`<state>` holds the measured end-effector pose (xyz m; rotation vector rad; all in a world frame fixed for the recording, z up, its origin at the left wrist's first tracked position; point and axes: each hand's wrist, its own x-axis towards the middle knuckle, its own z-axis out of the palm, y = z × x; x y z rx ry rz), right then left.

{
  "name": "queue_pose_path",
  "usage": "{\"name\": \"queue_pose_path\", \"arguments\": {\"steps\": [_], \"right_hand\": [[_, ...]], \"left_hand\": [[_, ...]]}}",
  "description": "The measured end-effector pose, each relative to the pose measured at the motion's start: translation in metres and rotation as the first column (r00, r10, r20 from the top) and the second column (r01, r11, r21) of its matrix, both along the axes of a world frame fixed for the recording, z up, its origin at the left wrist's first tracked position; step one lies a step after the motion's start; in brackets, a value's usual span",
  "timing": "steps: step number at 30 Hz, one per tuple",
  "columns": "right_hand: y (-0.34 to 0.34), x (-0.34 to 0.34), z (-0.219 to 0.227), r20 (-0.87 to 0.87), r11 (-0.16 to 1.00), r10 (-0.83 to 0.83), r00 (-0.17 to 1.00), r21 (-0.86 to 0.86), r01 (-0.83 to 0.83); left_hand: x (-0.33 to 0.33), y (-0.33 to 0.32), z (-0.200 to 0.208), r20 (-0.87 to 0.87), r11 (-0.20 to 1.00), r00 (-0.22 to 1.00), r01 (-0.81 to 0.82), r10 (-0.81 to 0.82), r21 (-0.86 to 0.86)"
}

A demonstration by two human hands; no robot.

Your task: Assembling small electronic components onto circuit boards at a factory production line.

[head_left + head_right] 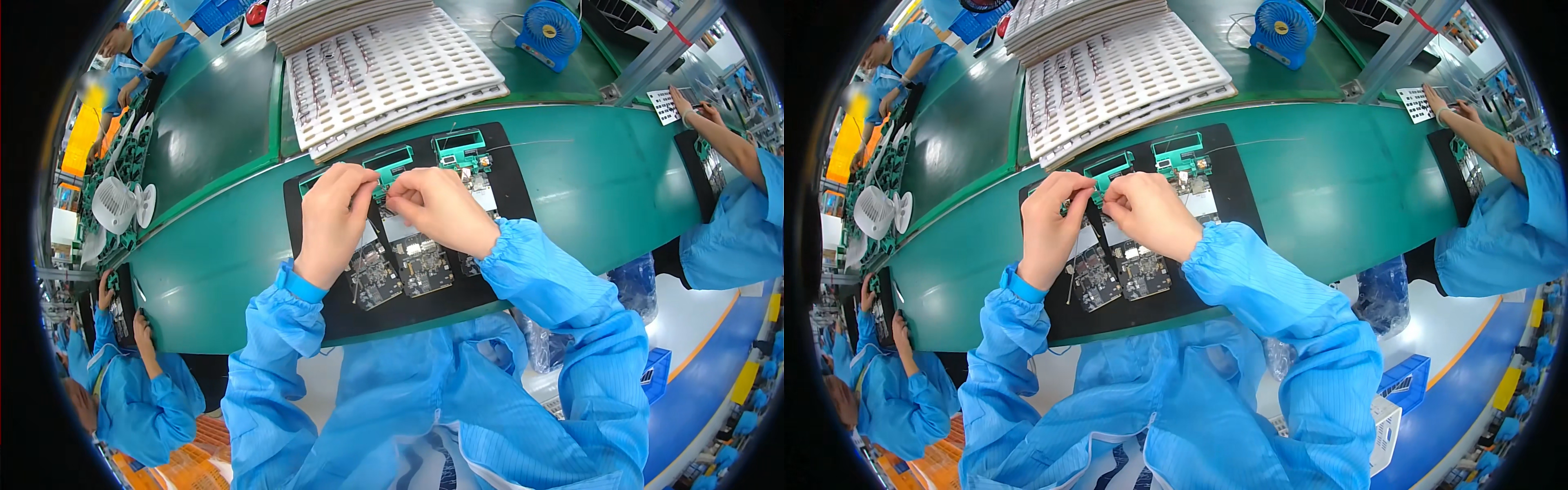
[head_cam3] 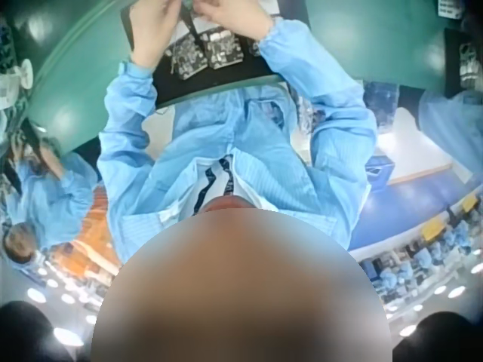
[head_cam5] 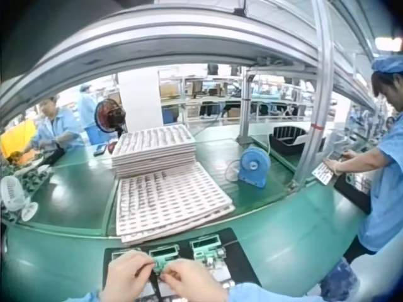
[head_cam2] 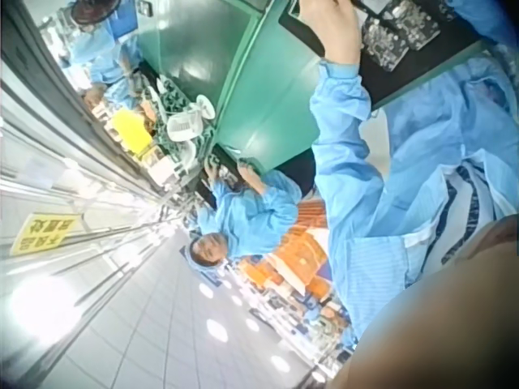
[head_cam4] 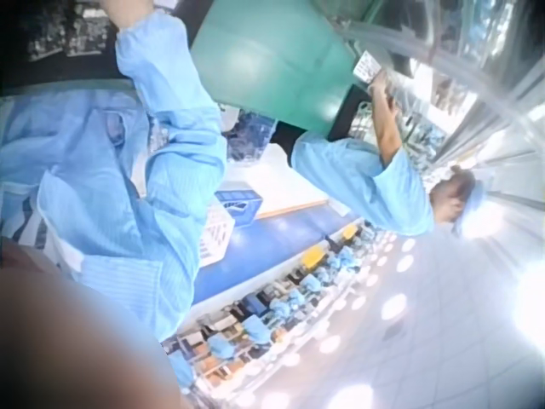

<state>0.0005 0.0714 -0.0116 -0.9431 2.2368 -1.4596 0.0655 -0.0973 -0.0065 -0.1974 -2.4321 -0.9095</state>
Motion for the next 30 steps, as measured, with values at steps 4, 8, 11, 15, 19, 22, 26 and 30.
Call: {"name": "queue_pose_path", "arguments": {"steps": [4,8,11,15,19,22,26,30], "right_hand": [[-0.001,-0.001,0.000,0.007,1.000,-0.010,1.000,0.008,0.010],[0.000,-0.002,0.001,-0.006,1.000,-0.010,1.000,0.020,0.010],[0.002,-0.003,0.000,-0.016,1.000,0.016,1.000,0.021,-0.015],[0.002,-0.005,0.001,0.016,0.999,0.042,0.999,0.024,-0.042],[0.008,-0.008,0.003,0.313,0.997,0.078,0.946,-0.030,-0.072],[0.016,-0.007,0.010,0.505,0.991,0.129,0.854,-0.103,-0.088],[0.023,0.004,0.022,0.589,0.979,0.169,0.790,-0.196,-0.064],[0.020,0.019,0.027,0.613,0.962,0.158,0.774,-0.273,0.019]], "left_hand": [[-0.001,0.002,-0.002,0.001,0.999,0.999,-0.032,0.032,-0.002],[-0.002,0.003,-0.001,0.011,0.997,0.999,-0.047,0.048,-0.063],[0.001,0.004,0.000,0.034,0.996,0.999,-0.036,0.039,-0.079],[0.010,0.004,-0.010,-0.015,0.986,1.000,-0.005,0.003,-0.166],[0.016,-0.001,-0.003,-0.050,0.913,0.999,-0.023,0.003,-0.407],[0.019,-0.003,-0.004,-0.023,0.901,0.999,-0.031,0.023,-0.432],[0.031,0.006,0.007,0.007,0.981,1.000,-0.003,0.004,-0.196],[0.058,0.019,0.017,0.237,0.719,0.951,-0.023,-0.198,0.695]]}}
